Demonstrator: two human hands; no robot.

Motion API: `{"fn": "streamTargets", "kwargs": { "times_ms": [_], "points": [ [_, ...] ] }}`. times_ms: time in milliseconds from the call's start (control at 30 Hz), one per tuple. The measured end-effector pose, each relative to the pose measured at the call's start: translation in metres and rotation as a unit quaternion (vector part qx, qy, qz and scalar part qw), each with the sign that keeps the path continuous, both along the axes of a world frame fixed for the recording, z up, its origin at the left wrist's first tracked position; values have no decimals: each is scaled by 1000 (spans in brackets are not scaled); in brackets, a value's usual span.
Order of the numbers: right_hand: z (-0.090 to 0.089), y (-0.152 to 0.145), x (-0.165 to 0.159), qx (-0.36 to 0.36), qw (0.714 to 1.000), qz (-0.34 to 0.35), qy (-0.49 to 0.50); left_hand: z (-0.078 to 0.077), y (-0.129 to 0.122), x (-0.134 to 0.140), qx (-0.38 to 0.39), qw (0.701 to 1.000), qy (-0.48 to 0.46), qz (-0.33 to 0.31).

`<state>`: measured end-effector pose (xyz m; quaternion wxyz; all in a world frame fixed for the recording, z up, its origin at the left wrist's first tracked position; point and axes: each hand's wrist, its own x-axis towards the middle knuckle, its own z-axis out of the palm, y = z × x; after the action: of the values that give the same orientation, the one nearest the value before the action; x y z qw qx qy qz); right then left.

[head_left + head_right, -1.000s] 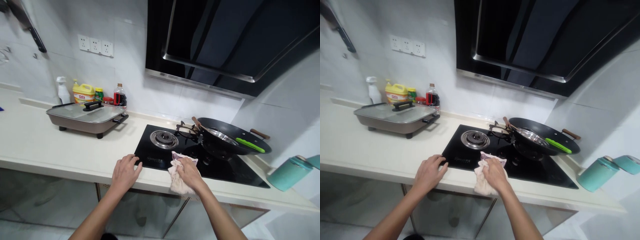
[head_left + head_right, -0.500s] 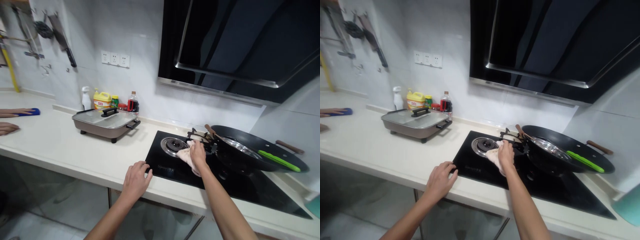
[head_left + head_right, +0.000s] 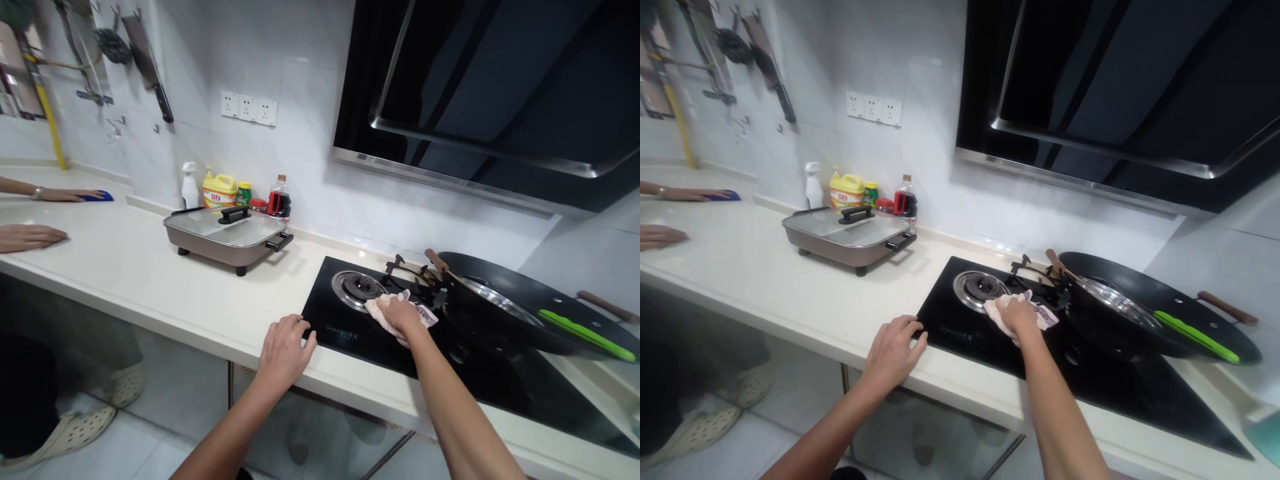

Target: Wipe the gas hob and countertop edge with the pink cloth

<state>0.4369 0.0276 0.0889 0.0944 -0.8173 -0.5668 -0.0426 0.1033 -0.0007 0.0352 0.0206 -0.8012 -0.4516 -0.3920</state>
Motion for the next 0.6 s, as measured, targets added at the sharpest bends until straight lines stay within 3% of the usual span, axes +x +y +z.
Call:
{"fn": "streamTargets", "kwargs": {
  "times_ms": [100, 167, 367, 500, 600],
  "points": [
    [-11, -17, -40, 4, 1000, -22, 13, -1, 0, 1, 4, 1000, 5, -2],
    [-16, -26, -73, 17, 1000, 0, 19, -2, 1, 1, 3, 1000, 3, 1],
    [-17, -33, -161, 60, 982, 170, 50, -2, 7, -1, -28, 999, -32, 10],
    [-19, -40, -185, 84, 955, 274, 76, 3, 11, -6, -87, 994, -70, -9],
    [-24, -50, -182, 104, 945, 292, 101, 7, 11, -9, -112, 991, -70, -22]
  ]
}}
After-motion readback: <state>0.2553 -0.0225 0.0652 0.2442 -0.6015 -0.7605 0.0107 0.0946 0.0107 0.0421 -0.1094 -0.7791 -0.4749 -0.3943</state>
